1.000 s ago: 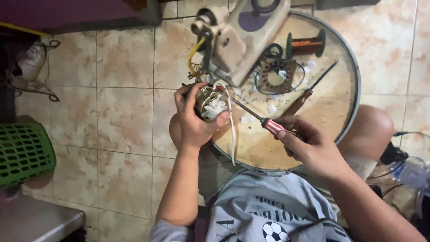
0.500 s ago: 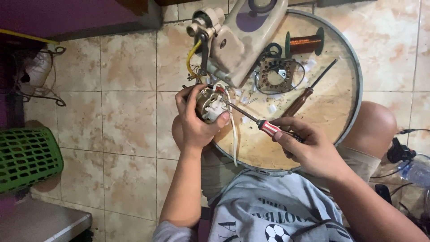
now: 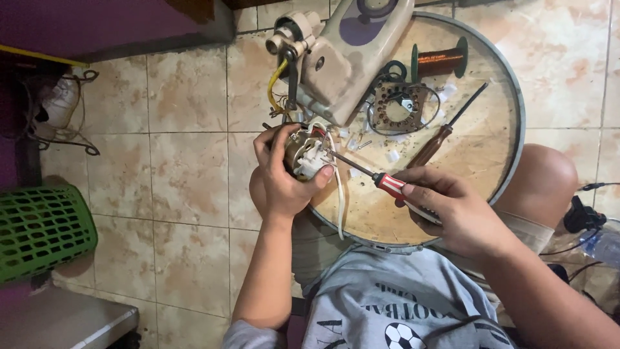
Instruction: A person is disassembling a small electric motor using a screwdriver to pry components apart and disconnect wires.
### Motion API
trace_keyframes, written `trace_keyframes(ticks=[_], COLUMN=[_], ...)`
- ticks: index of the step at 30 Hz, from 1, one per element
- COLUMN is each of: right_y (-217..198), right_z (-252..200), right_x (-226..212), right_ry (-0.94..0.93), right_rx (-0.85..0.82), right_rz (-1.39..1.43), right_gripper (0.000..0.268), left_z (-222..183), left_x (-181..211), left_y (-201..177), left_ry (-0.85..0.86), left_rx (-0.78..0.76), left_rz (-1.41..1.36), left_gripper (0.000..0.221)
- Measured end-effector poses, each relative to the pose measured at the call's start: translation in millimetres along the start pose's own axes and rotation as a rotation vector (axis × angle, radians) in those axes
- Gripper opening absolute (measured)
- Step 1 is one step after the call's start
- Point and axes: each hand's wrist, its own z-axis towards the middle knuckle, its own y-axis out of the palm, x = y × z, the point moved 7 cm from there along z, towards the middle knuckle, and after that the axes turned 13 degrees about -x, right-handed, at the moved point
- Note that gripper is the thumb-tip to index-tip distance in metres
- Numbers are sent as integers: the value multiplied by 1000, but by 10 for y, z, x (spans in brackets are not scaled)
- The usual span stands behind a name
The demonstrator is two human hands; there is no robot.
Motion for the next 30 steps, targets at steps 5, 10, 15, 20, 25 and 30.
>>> trace_keyframes(ticks=[5, 10, 15, 20, 25, 30], right_y=[-115, 14, 132, 237, 215, 89], right_z=[72, 10, -84, -267, -257, 66], right_x=[94, 41, -335, -317, -260, -207], right_ry=[79, 105, 38, -713, -843, -75], right_rx=[0, -3, 41, 207, 340, 58], right_rz=[27, 15, -812, -1747, -1888, -1343], right_gripper=[31, 31, 43, 23, 27, 37], left_z=[0, 19, 30, 31, 29, 30], left_x=[64, 94, 119, 142, 220, 153], left_y=[62, 105, 92, 114, 131, 99], left_ry=[88, 139, 144, 130, 116, 113], left_rx=[27, 23, 39, 35, 40, 49], left_rz=[60, 119, 129, 135, 160, 131], left_gripper=[86, 87, 85, 85, 85, 85])
